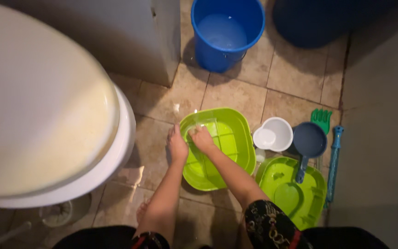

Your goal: The person scrubs a green plastic container and its lid with a sponge, rinsing them with water from a blue bucket. They then scrub a small white bowl and a blue scoop, rinsing each item before placing them aside.

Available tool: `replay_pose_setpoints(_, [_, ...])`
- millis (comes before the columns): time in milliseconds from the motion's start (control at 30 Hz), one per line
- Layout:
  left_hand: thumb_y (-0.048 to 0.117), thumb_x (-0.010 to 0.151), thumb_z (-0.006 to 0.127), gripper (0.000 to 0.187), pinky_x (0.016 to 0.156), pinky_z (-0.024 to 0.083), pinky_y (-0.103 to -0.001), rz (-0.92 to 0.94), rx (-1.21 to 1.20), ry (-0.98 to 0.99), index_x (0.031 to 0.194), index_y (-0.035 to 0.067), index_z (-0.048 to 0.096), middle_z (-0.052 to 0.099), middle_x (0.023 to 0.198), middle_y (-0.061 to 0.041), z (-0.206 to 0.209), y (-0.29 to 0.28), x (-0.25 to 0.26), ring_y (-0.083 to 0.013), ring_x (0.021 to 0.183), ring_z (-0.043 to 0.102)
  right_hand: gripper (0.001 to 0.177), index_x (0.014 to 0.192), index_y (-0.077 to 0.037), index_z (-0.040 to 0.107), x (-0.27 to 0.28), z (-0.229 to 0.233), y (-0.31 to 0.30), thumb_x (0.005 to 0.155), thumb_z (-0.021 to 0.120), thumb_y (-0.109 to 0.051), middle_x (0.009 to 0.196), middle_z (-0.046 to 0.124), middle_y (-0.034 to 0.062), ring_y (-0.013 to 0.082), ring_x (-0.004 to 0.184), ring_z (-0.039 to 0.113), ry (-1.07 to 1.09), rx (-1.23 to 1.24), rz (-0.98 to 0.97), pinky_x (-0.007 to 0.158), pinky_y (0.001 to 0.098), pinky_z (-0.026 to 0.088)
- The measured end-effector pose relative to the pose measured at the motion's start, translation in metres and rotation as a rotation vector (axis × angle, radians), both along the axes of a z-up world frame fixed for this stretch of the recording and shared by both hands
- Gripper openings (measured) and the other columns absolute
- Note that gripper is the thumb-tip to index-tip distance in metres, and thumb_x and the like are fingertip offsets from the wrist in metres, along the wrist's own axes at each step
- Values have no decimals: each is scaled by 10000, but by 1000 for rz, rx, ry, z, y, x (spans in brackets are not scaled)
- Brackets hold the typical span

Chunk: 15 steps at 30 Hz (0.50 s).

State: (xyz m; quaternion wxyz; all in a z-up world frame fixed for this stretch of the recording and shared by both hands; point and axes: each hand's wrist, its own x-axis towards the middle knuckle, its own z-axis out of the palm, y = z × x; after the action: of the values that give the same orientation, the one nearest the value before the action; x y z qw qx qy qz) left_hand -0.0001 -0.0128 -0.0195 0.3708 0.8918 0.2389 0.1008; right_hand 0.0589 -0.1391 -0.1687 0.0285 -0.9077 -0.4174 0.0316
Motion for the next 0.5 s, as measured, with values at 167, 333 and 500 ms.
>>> replay_pose_setpoints(167, [-38, 855, 630, 461, 1013, 453, -518, 4, 32, 2, 1297, 65, 546, 602, 1284, -245, 0, 0, 6, -452, 1231, 552, 245, 1120, -46, 613, 15, 25, 5, 898, 575, -142, 859, 699, 196, 388, 869, 647, 237, 74, -190, 724, 521, 511])
replay_pose_setpoints(333, [-13, 818, 626, 652, 977, 388, -587, -1, 58, 136, 1429, 66, 413, 572, 1378, -223, -7, 3, 4, -444, 1242, 526, 447, 1250, -27, 621, -17, 72, -36, 808, 572, 2, 864, 649, 254, 412, 798, 618, 389, 458, -468, 709, 503, 512])
replay_pose_setpoints(500, [6, 858, 585, 856, 1025, 468, -492, 70, -319, 11, 1595, -13, 151, 539, 1341, -334, -29, 2, -17, -474, 1214, 562, 391, 1145, 12, 643, -74, 62, -41, 763, 582, -35, 943, 647, 184, 353, 890, 615, 36, 150, -23, 759, 444, 525])
